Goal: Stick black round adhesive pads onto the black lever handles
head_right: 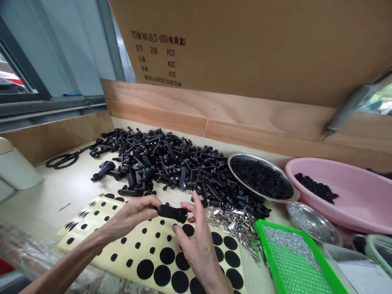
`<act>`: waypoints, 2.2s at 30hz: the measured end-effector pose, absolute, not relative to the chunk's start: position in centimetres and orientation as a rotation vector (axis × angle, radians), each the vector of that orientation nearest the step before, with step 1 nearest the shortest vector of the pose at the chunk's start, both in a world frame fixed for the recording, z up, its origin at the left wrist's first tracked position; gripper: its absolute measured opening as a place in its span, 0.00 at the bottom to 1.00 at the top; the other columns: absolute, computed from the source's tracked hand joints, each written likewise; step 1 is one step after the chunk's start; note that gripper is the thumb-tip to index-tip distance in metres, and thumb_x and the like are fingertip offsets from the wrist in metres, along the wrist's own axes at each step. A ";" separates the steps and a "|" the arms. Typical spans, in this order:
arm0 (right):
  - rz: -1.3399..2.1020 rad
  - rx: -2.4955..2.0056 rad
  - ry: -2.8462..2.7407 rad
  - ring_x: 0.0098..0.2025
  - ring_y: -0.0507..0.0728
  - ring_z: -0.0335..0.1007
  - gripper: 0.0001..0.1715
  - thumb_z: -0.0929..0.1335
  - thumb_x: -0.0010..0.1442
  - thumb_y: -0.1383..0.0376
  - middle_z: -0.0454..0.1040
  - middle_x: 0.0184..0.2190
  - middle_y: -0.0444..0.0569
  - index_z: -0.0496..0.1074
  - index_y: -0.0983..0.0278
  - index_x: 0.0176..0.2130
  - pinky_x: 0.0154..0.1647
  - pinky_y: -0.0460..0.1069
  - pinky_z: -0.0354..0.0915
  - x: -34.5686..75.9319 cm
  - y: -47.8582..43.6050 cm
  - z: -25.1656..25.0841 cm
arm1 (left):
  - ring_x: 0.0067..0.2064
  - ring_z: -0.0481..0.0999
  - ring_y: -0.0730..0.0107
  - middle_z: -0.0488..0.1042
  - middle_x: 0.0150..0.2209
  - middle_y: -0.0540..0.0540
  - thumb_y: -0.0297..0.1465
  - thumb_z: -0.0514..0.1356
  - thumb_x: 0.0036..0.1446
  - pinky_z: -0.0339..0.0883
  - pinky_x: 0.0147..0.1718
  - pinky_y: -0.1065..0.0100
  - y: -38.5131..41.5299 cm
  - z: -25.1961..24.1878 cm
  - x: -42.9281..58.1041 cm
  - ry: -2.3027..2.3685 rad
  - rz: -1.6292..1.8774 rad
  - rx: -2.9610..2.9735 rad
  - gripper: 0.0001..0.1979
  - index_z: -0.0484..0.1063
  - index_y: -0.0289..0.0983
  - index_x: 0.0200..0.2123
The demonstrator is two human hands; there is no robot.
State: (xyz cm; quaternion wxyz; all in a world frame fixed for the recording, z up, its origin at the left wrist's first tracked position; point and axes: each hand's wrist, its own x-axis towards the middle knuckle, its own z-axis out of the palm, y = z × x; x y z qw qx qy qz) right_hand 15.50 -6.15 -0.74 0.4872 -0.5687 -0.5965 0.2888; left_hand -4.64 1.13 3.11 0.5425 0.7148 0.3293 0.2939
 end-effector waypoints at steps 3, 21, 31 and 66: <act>0.765 -1.347 -1.442 0.53 0.58 0.65 0.44 0.66 0.61 0.66 0.69 0.52 0.49 0.40 0.53 0.67 0.53 0.58 0.61 15.0 -5.5 -0.2 | 0.35 0.68 0.69 0.72 0.32 0.48 0.34 0.58 0.60 0.60 0.38 0.70 1.0 3.1 -5.8 0.728 0.774 1.446 0.08 0.75 0.37 0.38; 0.495 -1.442 -1.229 0.49 0.61 0.71 0.37 0.70 0.57 0.60 0.74 0.48 0.53 0.55 0.58 0.62 0.48 0.57 0.67 12.2 -5.0 -3.5 | 0.29 0.73 0.72 0.74 0.31 0.46 0.36 0.66 0.54 0.66 0.30 0.69 -0.6 -2.3 0.1 0.663 0.835 0.411 0.12 0.70 0.35 0.36; 0.858 -1.364 -0.825 0.32 0.53 0.62 0.14 0.71 0.56 0.54 0.66 0.28 0.43 0.71 0.61 0.28 0.35 0.48 0.60 14.7 -4.9 -0.9 | 0.30 0.76 0.69 0.78 0.36 0.39 0.40 0.63 0.56 0.67 0.28 0.71 0.4 -1.1 -1.2 0.833 0.908 0.725 0.17 0.74 0.32 0.40; 1.262 -1.383 -0.808 0.24 0.50 0.48 0.17 0.71 0.55 0.52 0.58 0.20 0.40 0.71 0.63 0.27 0.24 0.45 0.49 14.0 -5.4 -1.1 | 0.27 0.73 0.71 0.77 0.29 0.41 0.42 0.63 0.55 0.65 0.26 0.72 0.3 -1.4 -1.1 0.823 0.856 0.816 0.17 0.75 0.31 0.32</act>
